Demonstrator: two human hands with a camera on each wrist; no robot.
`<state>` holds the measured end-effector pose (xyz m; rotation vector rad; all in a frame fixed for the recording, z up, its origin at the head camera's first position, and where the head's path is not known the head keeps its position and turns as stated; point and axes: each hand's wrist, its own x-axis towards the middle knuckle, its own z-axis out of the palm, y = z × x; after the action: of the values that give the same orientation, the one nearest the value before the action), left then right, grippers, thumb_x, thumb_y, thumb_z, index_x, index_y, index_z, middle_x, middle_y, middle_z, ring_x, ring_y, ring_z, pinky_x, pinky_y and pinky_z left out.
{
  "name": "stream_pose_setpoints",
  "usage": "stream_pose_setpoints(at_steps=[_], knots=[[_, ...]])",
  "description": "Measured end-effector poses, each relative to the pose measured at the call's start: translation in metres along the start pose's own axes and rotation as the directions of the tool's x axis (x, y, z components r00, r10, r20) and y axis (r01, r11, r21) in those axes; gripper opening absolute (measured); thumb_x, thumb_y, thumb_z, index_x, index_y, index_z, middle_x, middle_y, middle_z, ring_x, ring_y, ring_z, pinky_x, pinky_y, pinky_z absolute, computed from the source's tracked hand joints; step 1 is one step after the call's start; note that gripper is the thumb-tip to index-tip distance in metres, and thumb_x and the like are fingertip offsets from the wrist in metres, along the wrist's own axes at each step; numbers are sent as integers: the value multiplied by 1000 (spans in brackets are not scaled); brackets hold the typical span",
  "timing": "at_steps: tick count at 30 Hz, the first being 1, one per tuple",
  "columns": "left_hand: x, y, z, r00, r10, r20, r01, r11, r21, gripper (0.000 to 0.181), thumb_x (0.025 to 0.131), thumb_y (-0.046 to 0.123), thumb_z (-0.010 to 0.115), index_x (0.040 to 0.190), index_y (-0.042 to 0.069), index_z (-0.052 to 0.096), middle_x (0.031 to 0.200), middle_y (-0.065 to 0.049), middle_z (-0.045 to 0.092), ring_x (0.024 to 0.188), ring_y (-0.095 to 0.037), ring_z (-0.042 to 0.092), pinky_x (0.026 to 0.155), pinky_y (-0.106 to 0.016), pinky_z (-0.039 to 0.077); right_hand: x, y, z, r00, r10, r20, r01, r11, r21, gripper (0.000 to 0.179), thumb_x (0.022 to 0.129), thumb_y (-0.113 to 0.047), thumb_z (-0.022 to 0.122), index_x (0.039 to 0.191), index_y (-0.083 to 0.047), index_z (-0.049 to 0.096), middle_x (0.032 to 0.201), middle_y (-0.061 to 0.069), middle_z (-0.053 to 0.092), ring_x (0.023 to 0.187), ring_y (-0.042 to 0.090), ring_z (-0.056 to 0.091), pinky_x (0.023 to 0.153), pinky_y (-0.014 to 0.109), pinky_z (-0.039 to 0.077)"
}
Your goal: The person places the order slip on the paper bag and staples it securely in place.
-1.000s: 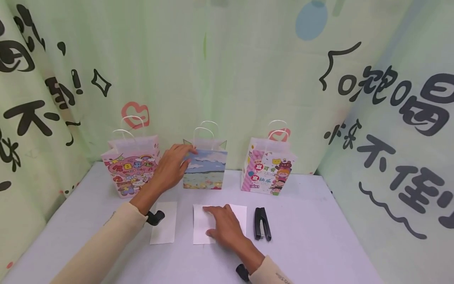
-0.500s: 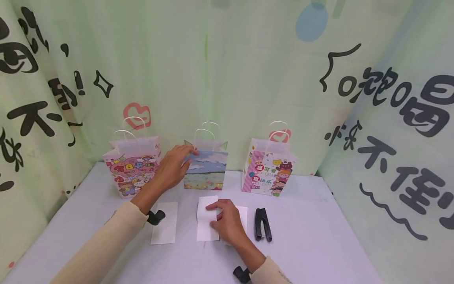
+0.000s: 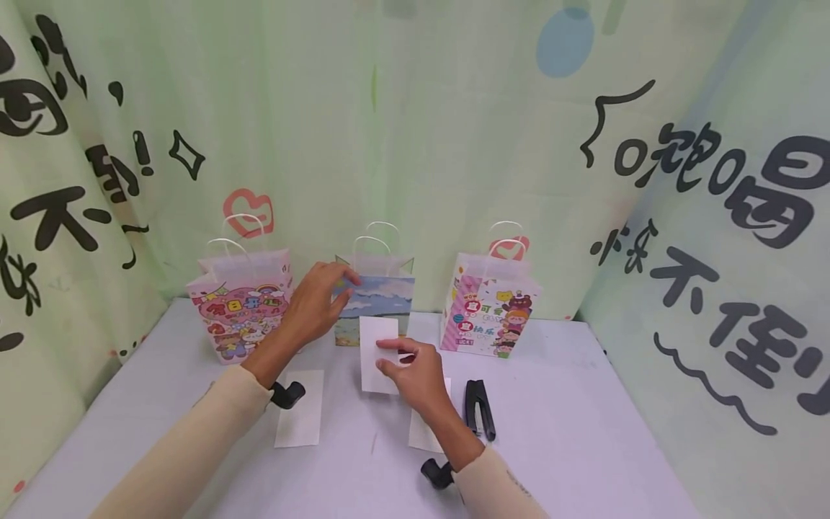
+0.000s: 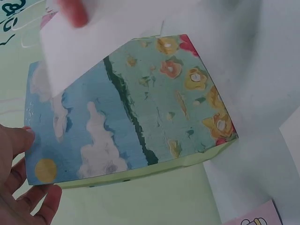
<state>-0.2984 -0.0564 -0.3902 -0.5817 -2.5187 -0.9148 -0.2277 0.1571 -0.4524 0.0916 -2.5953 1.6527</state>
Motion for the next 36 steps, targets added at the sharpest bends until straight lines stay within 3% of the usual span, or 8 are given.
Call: stream_pose_setpoints(at_steps=[10,18,25,36], knots=[[3,1,2,1000,-22,-22,21,999,-30,13,100,13,75,113,13,73,128,-9,74,128,-33,60,112,-51,52,37,-16,4,1000,-3,-19,6,989,151,21,93,-14,83,114,-15,84,120,8,77,95,22,65,77,24,55],[4,4,4,998,-42,-38,40,998,-56,11,100,12,75,111,14,73,126,-7,75,122,-30,62,109,-50,55,47,-28,6,998,-19,-65,31,983,183,19,93,-18,83,112,-16,84,115,8,78,89,23,64,63,28,55],[6,4,6,998,-41,-56,39,999,-37,10,98,9,76,106,14,73,121,-6,77,121,-30,62,105,-48,57,51,-32,8,997,-2,-77,19,976,219,20,92,-22,85,112,-20,85,115,6,77,98,26,71,69,36,64],[9,0,13,987,-40,-154,33,998,-51,8,95,8,79,102,13,77,111,-6,80,110,-28,62,94,-45,60,54,-33,13,997,13,-77,9,961,276,21,93,-19,84,114,-17,84,119,9,76,102,28,72,74,42,66]])
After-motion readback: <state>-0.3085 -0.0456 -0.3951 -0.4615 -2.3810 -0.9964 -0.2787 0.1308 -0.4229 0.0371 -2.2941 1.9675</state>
